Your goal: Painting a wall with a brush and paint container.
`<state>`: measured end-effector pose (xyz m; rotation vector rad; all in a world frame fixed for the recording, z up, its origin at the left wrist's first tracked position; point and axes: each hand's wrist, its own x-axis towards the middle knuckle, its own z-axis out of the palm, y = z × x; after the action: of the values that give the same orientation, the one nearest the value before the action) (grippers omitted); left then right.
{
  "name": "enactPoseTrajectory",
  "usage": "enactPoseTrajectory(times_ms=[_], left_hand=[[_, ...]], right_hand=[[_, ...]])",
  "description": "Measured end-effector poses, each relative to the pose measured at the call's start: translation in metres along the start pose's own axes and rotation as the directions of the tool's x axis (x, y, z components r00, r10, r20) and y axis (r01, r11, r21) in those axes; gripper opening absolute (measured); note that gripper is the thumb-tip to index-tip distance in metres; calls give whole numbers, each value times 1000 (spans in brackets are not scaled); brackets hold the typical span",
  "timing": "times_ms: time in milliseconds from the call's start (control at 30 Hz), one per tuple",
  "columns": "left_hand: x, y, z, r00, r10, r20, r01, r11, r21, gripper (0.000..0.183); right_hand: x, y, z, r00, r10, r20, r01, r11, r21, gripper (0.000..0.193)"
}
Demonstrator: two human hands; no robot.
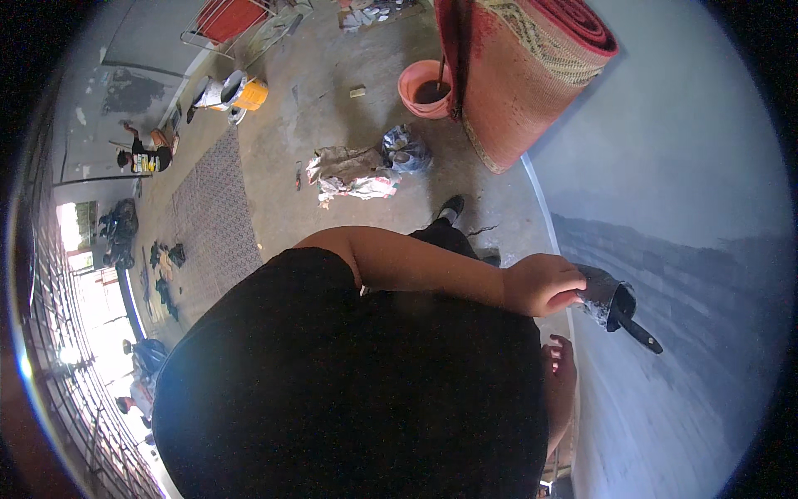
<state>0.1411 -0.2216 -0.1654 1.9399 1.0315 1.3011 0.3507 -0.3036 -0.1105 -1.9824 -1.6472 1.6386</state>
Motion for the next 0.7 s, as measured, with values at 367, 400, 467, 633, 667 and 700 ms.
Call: enactPoseTrajectory(times_ms=[367,400,467,633,667,700], left_hand=[[-8,11,-3,997,-35,-70,38,999,35,22],[-9,12,-3,996,-38,-79,41,998,39,22],[-10,14,-3,996,-42,-84,45,999,31,22],[-17,20,-8,991,-76,-112,83,995,60,22],[-18,21,-9,990,-79,-114,85,995,51,22],[-19,22,-9,990,-80,-116,87,995,54,22]], right_hand=[[-7,-35,-3,988,20,150,-10,997,-71,35],[-7,-34,-3,987,20,156,-7,997,-81,36],[-11,-42,-1,987,16,161,-2,996,-87,36],[-19,-66,-1,987,26,161,-6,993,-122,33],[-18,-62,-1,986,26,163,-5,992,-127,33],[-13,-53,-1,988,34,149,-10,987,-161,32]])
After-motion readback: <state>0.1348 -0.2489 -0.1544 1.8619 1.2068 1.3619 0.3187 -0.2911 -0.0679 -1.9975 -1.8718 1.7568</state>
